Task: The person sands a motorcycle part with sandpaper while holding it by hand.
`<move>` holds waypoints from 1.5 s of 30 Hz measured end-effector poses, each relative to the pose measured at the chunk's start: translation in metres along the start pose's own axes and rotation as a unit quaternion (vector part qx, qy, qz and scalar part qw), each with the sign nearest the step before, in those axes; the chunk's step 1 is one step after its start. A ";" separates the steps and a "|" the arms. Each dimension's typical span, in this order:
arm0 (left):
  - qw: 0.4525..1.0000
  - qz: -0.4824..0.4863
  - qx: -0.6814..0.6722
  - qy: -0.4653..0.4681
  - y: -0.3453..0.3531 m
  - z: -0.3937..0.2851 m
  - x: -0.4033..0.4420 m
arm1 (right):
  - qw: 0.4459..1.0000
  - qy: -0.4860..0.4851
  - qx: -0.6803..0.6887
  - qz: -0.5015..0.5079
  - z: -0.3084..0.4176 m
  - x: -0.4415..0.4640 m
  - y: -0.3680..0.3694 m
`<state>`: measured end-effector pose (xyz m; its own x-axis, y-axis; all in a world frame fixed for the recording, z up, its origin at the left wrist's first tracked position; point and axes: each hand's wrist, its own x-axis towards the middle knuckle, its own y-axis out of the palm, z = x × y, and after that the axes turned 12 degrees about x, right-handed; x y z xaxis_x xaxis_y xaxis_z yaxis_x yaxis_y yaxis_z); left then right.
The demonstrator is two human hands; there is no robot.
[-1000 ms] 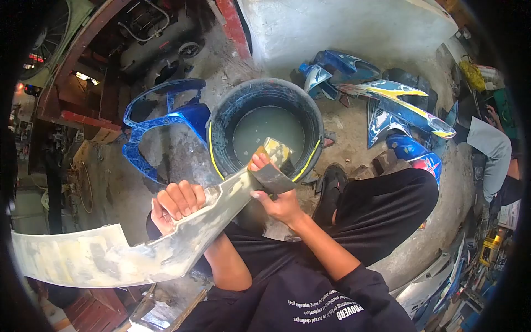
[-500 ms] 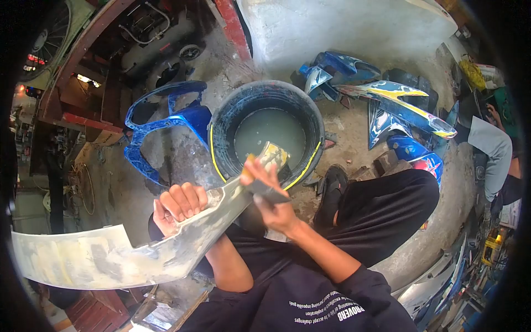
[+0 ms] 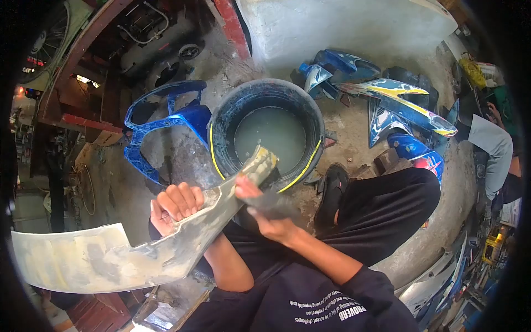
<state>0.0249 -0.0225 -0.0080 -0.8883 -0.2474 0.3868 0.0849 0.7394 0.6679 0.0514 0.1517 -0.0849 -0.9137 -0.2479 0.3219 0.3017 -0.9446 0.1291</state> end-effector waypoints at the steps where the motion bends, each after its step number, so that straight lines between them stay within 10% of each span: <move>1: 1.000 0.000 -0.001 0.003 -0.001 -0.003 0.000 | 0.999 -0.011 0.023 0.037 0.005 -0.002 0.000; 4: 1.000 -0.013 -0.002 0.002 0.003 0.001 -0.003 | 0.995 -0.031 -0.009 0.096 -0.007 0.000 -0.007; 8: 0.999 -0.040 -0.001 0.008 0.009 0.005 0.000 | 0.996 0.035 0.025 -0.080 -0.015 0.007 -0.004; 14: 0.999 0.008 -0.012 0.033 -0.003 0.005 0.001 | 0.992 -0.083 -0.073 0.054 0.004 0.004 -0.002; 19: 1.000 0.003 -0.018 0.026 -0.003 0.006 0.002 | 0.992 -0.010 -0.056 -0.116 0.007 0.021 -0.002; 34: 0.999 0.011 -0.025 0.021 -0.004 0.003 0.001 | 0.988 -0.043 -0.146 0.001 0.014 0.005 0.003; 37: 0.999 -0.046 -0.017 0.010 0.001 0.008 -0.002 | 0.983 0.088 -0.049 -0.152 0.003 0.020 0.000; 45: 1.000 -0.018 -0.007 0.024 0.001 0.006 -0.002 | 0.983 -0.013 -0.177 -0.041 0.015 0.013 0.008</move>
<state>0.0238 -0.0176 -0.0117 -0.8684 -0.3031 0.3924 0.0601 0.7212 0.6901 0.0456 0.1439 -0.0659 -0.9221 -0.1664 0.3494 0.1094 -0.9781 -0.1773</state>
